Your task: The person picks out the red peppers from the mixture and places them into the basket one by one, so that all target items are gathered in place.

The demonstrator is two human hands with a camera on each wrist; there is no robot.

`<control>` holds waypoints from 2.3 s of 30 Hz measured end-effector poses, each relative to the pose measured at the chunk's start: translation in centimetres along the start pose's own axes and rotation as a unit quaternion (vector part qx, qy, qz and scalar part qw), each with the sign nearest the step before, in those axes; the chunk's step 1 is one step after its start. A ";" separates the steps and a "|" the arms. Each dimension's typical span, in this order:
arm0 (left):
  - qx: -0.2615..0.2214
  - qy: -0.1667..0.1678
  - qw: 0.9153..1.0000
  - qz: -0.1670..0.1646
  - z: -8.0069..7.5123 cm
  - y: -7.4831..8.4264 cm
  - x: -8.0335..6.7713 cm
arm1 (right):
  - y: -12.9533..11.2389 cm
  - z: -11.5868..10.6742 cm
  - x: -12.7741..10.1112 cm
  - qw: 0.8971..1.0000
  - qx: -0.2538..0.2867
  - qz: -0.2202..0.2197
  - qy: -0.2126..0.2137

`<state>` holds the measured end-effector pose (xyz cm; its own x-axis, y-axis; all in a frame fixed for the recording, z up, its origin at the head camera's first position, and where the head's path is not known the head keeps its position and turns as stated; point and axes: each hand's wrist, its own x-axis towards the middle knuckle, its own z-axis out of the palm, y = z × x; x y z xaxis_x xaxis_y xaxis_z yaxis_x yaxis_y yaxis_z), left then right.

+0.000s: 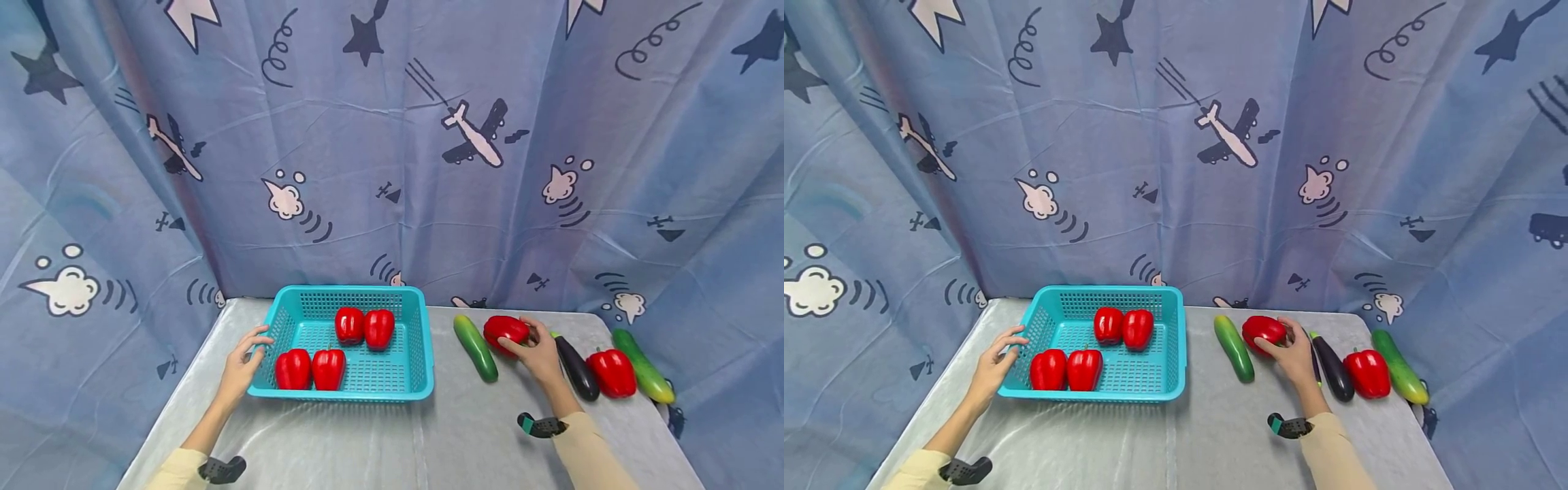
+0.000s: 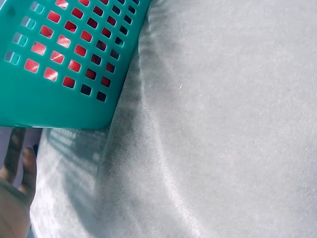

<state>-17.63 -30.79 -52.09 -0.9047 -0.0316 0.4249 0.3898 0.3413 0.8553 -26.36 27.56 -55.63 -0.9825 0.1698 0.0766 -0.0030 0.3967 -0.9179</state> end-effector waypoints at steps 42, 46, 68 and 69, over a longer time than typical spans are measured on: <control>0.005 -0.002 1.000 0.001 0.1 0.2 0.0 | -10.0 4.2 -3.6 0.960 0.228 -0.036 -0.158; 0.003 -0.004 1.000 -0.013 0.1 0.6 0.0 | -10.5 4.9 -3.6 0.963 0.216 -0.041 -0.155; -0.006 0.001 1.000 -0.011 0.0 0.5 -0.1 | -14.2 10.8 -3.9 0.953 0.176 -0.086 -0.231; -0.004 0.001 1.000 -0.010 0.0 0.5 -0.1 | -14.3 11.0 -4.0 0.953 0.176 -0.085 -0.233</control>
<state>-17.30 -30.59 -51.69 -0.9121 -0.0398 0.4081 0.3729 0.3331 0.8660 -24.46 11.30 -47.04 -0.9383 -0.3208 0.1293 -0.1505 0.0421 -0.9877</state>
